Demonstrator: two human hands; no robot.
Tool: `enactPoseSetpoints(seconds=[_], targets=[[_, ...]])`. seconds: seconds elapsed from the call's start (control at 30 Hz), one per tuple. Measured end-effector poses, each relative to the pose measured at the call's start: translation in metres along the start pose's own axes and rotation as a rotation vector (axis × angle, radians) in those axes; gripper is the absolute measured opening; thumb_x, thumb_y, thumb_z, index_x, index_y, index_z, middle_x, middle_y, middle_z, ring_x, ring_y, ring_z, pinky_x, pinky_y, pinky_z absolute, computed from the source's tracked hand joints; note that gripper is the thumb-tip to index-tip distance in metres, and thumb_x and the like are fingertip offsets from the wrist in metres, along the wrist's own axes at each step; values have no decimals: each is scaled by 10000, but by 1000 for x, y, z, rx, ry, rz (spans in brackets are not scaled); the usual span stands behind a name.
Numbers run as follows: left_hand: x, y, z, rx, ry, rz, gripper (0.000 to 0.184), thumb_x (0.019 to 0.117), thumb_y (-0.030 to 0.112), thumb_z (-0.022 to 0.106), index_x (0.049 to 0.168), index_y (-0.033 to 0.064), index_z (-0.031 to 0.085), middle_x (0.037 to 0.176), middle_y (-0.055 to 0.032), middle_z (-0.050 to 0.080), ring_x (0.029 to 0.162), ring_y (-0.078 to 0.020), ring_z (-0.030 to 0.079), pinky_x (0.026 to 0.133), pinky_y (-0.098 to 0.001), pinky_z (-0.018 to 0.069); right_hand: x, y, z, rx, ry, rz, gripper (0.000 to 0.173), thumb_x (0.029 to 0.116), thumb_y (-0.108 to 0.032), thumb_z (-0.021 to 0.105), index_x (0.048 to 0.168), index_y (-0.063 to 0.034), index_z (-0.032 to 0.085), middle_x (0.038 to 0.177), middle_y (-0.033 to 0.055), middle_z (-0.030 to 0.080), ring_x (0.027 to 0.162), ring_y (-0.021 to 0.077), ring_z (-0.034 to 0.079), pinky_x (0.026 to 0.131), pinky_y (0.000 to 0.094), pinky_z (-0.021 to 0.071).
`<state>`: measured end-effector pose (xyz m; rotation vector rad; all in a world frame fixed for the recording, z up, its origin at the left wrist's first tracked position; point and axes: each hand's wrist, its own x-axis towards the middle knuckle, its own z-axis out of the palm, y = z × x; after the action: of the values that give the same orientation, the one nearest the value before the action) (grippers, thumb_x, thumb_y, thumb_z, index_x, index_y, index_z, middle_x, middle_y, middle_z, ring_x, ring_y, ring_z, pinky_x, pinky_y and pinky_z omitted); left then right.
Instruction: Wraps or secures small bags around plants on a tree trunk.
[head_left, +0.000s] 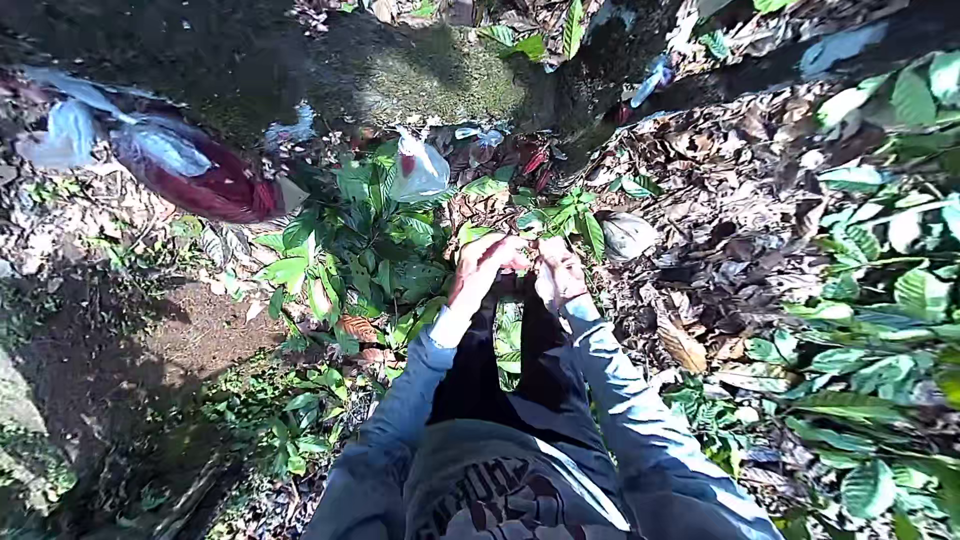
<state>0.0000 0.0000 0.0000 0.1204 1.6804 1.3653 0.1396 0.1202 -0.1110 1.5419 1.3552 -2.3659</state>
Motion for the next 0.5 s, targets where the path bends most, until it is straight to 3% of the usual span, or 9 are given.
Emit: enactPoseSetpoints(seconds=[0.1, 0.17, 0.23, 0.27, 0.3, 0.33, 0.4, 0.43, 0.5], targets=[[65, -83, -54, 119, 284, -126, 319, 1081, 202, 481, 1331, 58, 617, 1178, -144, 708, 981, -259, 721, 836, -456, 615, 49, 2, 39, -132, -42, 83, 377, 1037, -415, 595, 1143, -72, 711, 752, 26, 625, 605, 117, 554, 620, 331, 528], [109, -102, -72, 77, 375, -112, 321, 1076, 193, 492, 1327, 48, 629, 1210, -151, 702, 1032, -267, 708, 868, -462, 605, 82, 6, 65, -40, -30, 77, 322, 1032, -344, 619, 1181, -67, 689, 866, 31, 681, 657, 102, 597, 629, 313, 546], [153, -97, -76, -64, 478, -163, 359, 1084, 238, 509, 1353, 25, 616, 1287, -161, 674, 1124, -277, 677, 930, -470, 575, 112, 6, 85, 101, -74, 19, 331, 1055, -216, 576, 1343, -67, 643, 1184, 62, 725, 997, 122, 678, 871, 334, 562], [171, -91, -77, -122, 488, -172, 386, 1090, 261, 501, 1385, 26, 582, 1335, -158, 650, 1172, -276, 659, 961, -469, 558, 127, 7, 93, 175, -83, -3, 335, 1068, -167, 536, 1374, -58, 616, 1258, 75, 711, 1120, 141, 672, 967, 348, 549], [184, -85, -79, -147, 480, -155, 401, 1094, 263, 492, 1409, 22, 550, 1362, -159, 632, 1198, -277, 645, 982, -475, 547, 140, 10, 100, 231, -68, -11, 338, 1077, -152, 508, 1386, -59, 611, 1254, 74, 717, 1127, 141, 677, 968, 339, 551], [197, -79, -80, -141, 461, -119, 398, 1094, 248, 493, 1411, 10, 533, 1358, -164, 622, 1187, -275, 639, 975, -477, 546, 151, 8, 107, 272, -34, 4, 329, 1083, -158, 496, 1377, -70, 614, 1167, 64, 730, 1016, 122, 687, 884, 312, 563], [216, -70, -85, -117, 418, -53, 355, 1080, 188, 513, 1381, -2, 529, 1250, -157, 635, 1067, -252, 656, 895, -457, 572, 168, 2, 121, 374, 72, 70, 297, 1081, -244, 532, 1302, -91, 659, 849, 25, 643, 669, 98, 579, 626, 269, 522], [224, -66, -85, -91, 404, -50, 313, 1079, 170, 505, 1340, 0, 540, 1163, -139, 647, 982, -226, 661, 841, -434, 581, 177, 1, 123, 401, 82, 95, 317, 1066, -319, 567, 1279, -106, 665, 804, 16, 628, 626, 103, 574, 593, 269, 528], [234, -68, -87, -26, 409, -76, 235, 1070, 153, 514, 1240, 6, 580, 1001, -111, 669, 817, -192, 671, 719, -386, 594, 190, 2, 127, 402, 11, 96, 421, 1058, -446, 542, 1333, -137, 620, 885, 13, 640, 659, 108, 579, 612, 277, 532]])
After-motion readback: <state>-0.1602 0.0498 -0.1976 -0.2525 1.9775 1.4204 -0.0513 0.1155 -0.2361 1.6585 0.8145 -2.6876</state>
